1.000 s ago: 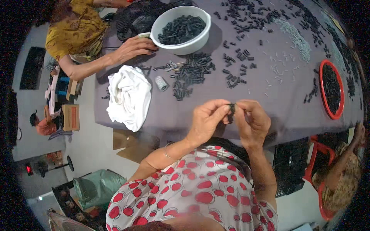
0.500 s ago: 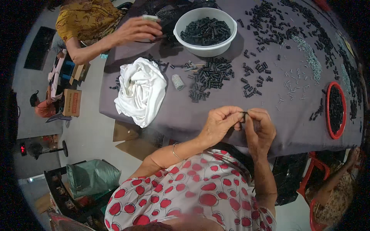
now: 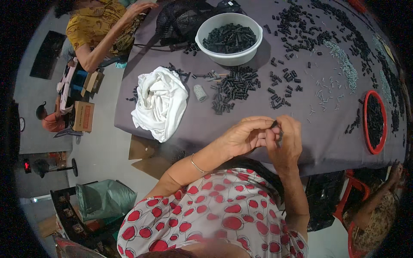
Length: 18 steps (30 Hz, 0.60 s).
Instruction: The person assembles small components by picking up plastic pieces and inserting metal springs into them by hand.
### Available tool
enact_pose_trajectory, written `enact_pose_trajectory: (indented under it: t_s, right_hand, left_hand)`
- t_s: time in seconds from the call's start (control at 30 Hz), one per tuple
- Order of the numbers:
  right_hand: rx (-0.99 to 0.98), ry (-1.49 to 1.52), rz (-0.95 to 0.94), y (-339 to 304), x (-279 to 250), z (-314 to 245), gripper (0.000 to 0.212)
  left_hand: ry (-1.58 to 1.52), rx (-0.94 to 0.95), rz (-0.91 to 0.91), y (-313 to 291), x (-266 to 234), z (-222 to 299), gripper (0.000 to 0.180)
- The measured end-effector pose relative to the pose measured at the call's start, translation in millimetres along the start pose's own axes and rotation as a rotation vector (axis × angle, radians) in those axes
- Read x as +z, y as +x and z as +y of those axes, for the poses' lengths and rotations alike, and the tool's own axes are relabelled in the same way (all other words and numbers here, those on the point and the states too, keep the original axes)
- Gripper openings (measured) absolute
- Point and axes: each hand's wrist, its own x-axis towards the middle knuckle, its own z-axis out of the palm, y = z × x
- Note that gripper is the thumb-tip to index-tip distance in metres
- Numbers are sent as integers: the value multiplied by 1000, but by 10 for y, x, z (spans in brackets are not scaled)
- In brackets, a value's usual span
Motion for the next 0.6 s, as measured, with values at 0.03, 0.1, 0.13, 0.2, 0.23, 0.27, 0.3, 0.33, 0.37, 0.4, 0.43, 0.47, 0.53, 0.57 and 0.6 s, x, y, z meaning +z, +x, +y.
enact_pose_trajectory:
  t_s: [0.03, 0.1, 0.13, 0.2, 0.23, 0.27, 0.3, 0.33, 0.37, 0.4, 0.43, 0.47, 0.53, 0.57, 0.6]
  right_hand:
    - [-79, -57, -9, 10, -6, 30, 41]
    - [-46, -28, -26, -18, -38, 82, 42]
    - [-10, -3, -50, -38, -53, 94, 42]
    - [-11, 11, -37, -30, -71, 101, 42]
    - [-16, 27, -31, -25, -81, 103, 42]
    - [-14, 29, -29, -11, -88, 97, 42]
    - [-57, -15, -15, 10, -93, 86, 41]
    - [-100, -60, -1, 24, -93, 83, 41]
    - [-99, -59, 1, 27, -89, 84, 41]
    - [-119, -76, 22, 30, -85, 85, 40]
    - [-139, -90, 41, 28, -78, 80, 39]
    - [-139, -86, 40, 25, -77, 77, 39]
    - [-127, -123, 22, 19, -81, 80, 37]
    - [-127, -119, 21, 8, -78, 74, 37]
    - [-136, -103, 25, -12, -78, 65, 37]
  left_hand:
    - [7, 0, 0, 2, 4, 5, 20]
    - [-15, -29, 22, -8, 17, 0, 20]
    - [-11, -33, 23, -4, 28, -2, 20]
    - [62, -32, 53, 11, 58, -5, 22]
    - [65, -33, 56, 15, 65, -15, 22]
    - [139, 8, 72, 19, 71, -24, 21]
    - [214, 49, 87, 22, 78, -32, 20]
    - [216, 47, 88, 32, 86, -33, 20]
    - [311, 93, 100, 39, 95, -33, 19]
    - [406, 140, 112, 45, 106, -33, 18]
    - [407, 140, 116, 42, 118, -41, 18]
    - [461, 194, 123, 38, 135, -52, 17]
    - [515, 249, 134, 18, 183, -69, 17]
    - [525, 283, 150, 3, 216, -77, 15]
    - [534, 317, 166, -14, 230, -97, 14]
